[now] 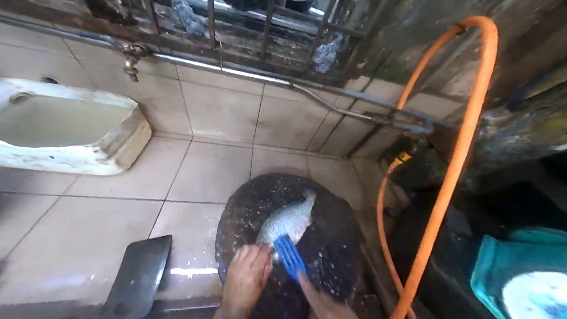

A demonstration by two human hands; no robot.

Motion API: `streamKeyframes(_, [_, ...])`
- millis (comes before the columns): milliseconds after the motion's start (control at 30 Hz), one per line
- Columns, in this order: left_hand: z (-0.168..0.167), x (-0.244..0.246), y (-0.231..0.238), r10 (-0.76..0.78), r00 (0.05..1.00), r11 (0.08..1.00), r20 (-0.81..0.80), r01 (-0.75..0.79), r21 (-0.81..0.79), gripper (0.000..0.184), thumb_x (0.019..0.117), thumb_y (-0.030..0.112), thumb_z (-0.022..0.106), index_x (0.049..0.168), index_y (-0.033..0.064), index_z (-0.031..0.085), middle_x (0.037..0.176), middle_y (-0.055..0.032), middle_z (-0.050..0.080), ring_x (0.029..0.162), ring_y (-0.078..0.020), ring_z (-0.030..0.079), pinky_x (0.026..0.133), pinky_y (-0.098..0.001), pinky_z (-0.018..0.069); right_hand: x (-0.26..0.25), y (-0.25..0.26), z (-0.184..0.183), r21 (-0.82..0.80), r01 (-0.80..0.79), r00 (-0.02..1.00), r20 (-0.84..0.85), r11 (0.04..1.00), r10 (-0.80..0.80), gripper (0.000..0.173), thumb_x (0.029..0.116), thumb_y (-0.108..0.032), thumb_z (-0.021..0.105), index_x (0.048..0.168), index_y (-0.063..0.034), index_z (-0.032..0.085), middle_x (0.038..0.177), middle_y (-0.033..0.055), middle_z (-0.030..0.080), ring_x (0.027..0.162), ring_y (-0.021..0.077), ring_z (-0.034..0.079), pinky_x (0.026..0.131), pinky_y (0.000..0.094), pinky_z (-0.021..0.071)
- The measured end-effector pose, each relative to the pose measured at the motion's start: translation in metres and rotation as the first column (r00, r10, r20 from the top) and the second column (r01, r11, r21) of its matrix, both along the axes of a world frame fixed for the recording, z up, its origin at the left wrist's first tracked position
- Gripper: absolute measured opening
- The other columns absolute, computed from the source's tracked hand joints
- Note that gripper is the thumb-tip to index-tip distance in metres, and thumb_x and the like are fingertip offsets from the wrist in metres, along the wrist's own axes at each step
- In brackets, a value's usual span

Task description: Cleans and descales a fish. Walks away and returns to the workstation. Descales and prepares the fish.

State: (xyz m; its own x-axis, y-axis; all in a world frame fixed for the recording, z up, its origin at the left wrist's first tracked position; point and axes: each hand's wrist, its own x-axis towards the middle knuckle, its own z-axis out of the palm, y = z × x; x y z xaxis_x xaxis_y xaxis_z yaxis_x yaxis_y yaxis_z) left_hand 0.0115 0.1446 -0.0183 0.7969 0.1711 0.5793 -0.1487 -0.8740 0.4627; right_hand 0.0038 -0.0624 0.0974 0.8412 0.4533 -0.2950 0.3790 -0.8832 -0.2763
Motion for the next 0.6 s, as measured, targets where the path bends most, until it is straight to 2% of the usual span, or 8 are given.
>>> streamKeyframes(100, [0.001, -0.002, -0.004, 0.005, 1.000, 1.000, -0.008, -0.005, 0.011, 0.028, 0.0990, 0.028, 0.054, 0.106, 0.0134, 0.077, 0.103, -0.0050, 0.075, 0.096, -0.0222, 0.072, 0.084, -0.0391, 0.0604, 0.061, 0.038, 0.007, -0.093, -0.003, 0.995, -0.101, 0.996, -0.006, 0.070, 0.1009, -0.017, 0.050, 0.164, -0.0369, 0.028, 0.110, 0.0160, 0.073, 0.090, 0.0358, 0.073, 0.078, 0.0553, 0.0586])
streamKeyframes(133, [0.002, -0.003, -0.005, 0.007, 1.000, 1.000, -0.008, -0.007, 0.010, 0.028, 0.0988, 0.028, 0.055, 0.106, 0.0133, 0.077, 0.104, -0.0050, 0.075, 0.096, -0.0222, 0.071, 0.084, -0.0390, 0.0603, 0.056, 0.035, 0.003, -0.083, -0.011, 0.997, -0.076, 0.997, 0.005, 0.070, 0.1002, -0.016, 0.052, 0.164, -0.0356, 0.029, 0.106, 0.0166, 0.073, 0.086, 0.0358, 0.073, 0.075, 0.0548, 0.0591])
streamKeyframes(200, [0.002, -0.002, -0.003, 0.002, 1.000, 1.000, 0.015, -0.003, 0.017, 0.027, 0.0987, 0.028, 0.056, 0.106, 0.0135, 0.077, 0.103, -0.0054, 0.075, 0.095, -0.0222, 0.072, 0.083, -0.0389, 0.0604, 0.011, 0.001, -0.005, 0.033, -0.043, 0.995, 0.092, 0.999, 0.040, 0.067, 0.0936, -0.011, 0.060, 0.157, -0.0249, 0.047, 0.090, 0.0190, 0.074, 0.065, 0.0359, 0.072, 0.058, 0.0548, 0.0595])
streamKeyframes(233, [0.002, -0.001, -0.004, 0.006, 1.000, 1.000, 0.027, -0.007, 0.021, 0.026, 0.0986, 0.028, 0.056, 0.106, 0.0140, 0.077, 0.102, -0.0053, 0.075, 0.095, -0.0218, 0.071, 0.083, -0.0384, 0.0603, -0.006, -0.020, -0.004, 0.058, -0.055, 0.993, 0.103, 0.997, 0.049, 0.064, 0.0925, -0.010, 0.061, 0.155, -0.0211, 0.050, 0.090, 0.0205, 0.074, 0.064, 0.0368, 0.071, 0.056, 0.0562, 0.0587])
streamKeyframes(300, [0.002, 0.001, -0.003, 0.011, 1.000, 1.000, 0.021, -0.011, 0.024, 0.026, 0.0989, 0.028, 0.056, 0.106, 0.0143, 0.077, 0.102, -0.0045, 0.075, 0.095, -0.0211, 0.071, 0.083, -0.0377, 0.0603, 0.001, -0.040, 0.010, 0.068, -0.043, 0.999, 0.028, 0.997, 0.041, 0.061, 0.0967, -0.012, 0.057, 0.156, -0.0238, 0.049, 0.097, 0.0190, 0.074, 0.074, 0.0370, 0.073, 0.064, 0.0578, 0.0596])
streamKeyframes(400, [0.004, -0.001, -0.003, 0.001, 1.000, 1.000, 0.006, -0.001, 0.020, 0.026, 0.0979, 0.025, 0.055, 0.106, 0.0131, 0.077, 0.102, -0.0051, 0.075, 0.096, -0.0215, 0.071, 0.084, -0.0383, 0.0602, 0.050, -0.009, 0.011, 0.151, 0.071, 0.997, -0.035, 0.986, -0.066, 0.065, 0.0969, -0.012, 0.054, 0.159, -0.0293, 0.043, 0.100, 0.0145, 0.076, 0.082, 0.0332, 0.074, 0.074, 0.0562, 0.0596])
streamKeyframes(500, [0.004, -0.001, -0.003, 0.000, 1.000, 1.000, 0.009, -0.001, 0.019, 0.026, 0.0980, 0.027, 0.055, 0.103, 0.0140, 0.077, 0.102, -0.0048, 0.075, 0.095, -0.0208, 0.071, 0.084, -0.0372, 0.0602, 0.005, -0.020, -0.013, 0.104, -0.019, 0.997, 0.072, 0.994, 0.012, 0.066, 0.0921, -0.008, 0.060, 0.155, -0.0240, 0.050, 0.088, 0.0183, 0.074, 0.065, 0.0362, 0.072, 0.057, 0.0560, 0.0595])
streamKeyframes(600, [0.002, 0.001, -0.002, 0.001, 1.000, 1.000, 0.003, -0.001, 0.016, 0.026, 0.0990, 0.028, 0.055, 0.103, 0.0144, 0.076, 0.103, -0.0041, 0.074, 0.097, -0.0201, 0.071, 0.085, -0.0364, 0.0597, -0.002, -0.051, 0.003, -0.007, -0.123, 0.991, 0.043, 0.992, 0.124, 0.065, 0.0945, -0.011, 0.060, 0.155, -0.0322, 0.049, 0.092, 0.0189, 0.072, 0.068, 0.0372, 0.071, 0.058, 0.0566, 0.0580])
